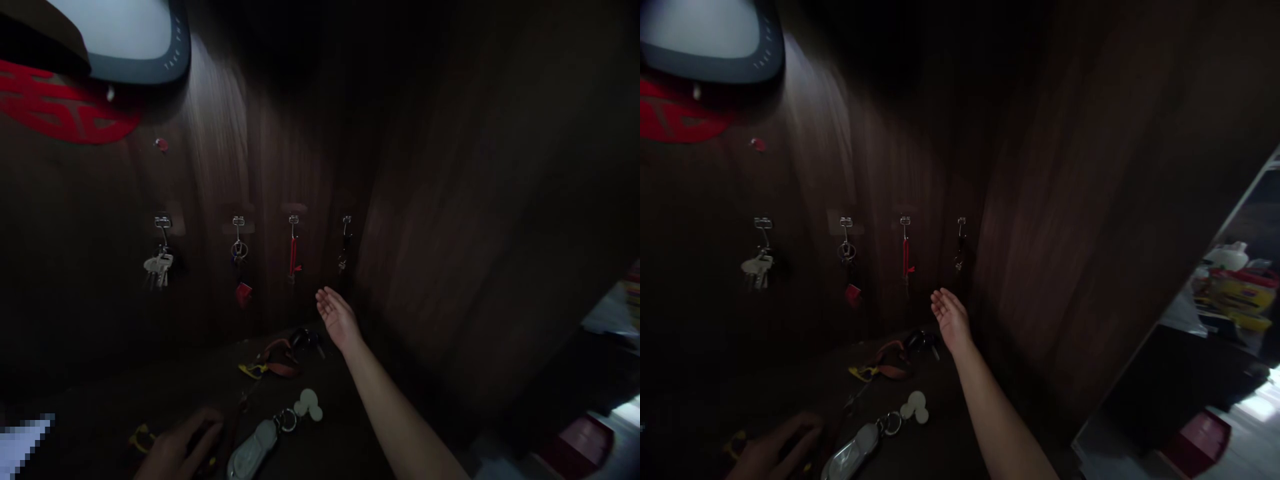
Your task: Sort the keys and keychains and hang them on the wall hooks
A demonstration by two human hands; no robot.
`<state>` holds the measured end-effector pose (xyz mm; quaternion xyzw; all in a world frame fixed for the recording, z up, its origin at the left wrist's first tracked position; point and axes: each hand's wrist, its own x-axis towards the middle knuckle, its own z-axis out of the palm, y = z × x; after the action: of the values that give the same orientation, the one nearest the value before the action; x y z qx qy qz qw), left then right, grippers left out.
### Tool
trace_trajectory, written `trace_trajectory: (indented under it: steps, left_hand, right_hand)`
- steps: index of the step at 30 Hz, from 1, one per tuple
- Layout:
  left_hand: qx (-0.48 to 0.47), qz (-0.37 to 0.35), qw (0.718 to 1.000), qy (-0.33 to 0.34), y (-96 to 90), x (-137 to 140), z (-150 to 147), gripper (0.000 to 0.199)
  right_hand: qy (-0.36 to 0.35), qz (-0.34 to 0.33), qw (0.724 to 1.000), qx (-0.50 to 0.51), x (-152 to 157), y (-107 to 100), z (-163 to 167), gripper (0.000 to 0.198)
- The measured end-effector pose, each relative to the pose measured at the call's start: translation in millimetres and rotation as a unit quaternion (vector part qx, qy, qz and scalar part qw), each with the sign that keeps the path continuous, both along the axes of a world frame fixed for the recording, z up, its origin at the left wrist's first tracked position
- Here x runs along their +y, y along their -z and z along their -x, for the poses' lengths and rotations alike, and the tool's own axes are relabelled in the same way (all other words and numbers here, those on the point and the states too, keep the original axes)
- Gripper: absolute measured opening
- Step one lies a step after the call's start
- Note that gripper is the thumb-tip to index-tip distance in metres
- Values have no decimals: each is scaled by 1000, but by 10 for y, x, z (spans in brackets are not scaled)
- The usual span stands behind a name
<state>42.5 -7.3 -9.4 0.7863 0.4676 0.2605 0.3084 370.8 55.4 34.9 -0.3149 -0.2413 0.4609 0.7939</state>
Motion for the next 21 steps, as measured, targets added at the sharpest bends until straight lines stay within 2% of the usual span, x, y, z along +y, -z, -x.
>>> trace_trajectory:
  steps: [7, 11, 14, 16, 18, 21]
  left_hand:
    - [4, -13, 1000, 7, 20, 0, 3, 21]
    - [0, -27, 1000, 9, 39, 13, 22, 20]
    - [1, -31, 999, 19, 62, 30, 45, 20]
    - [1, -32, 999, 20, 71, 39, 59, 21]
    - [3, -35, 999, 19, 71, 46, 70, 21]
    - [2, -55, 998, 11, 58, 54, 87, 20]
  right_hand:
    - [-92, 50, 993, -60, -298, 76, 498, 21]
    - [-159, 88, 968, -171, -472, 70, 816, 21]
    - [-201, 103, 937, -267, -561, 139, 1046, 16]
    - [-203, 86, 912, -345, -598, 228, 1166, 12]
    - [-155, 53, 881, -444, -618, 326, 1238, 11]
    - [-79, 6, 816, -573, -623, 433, 1246, 18]
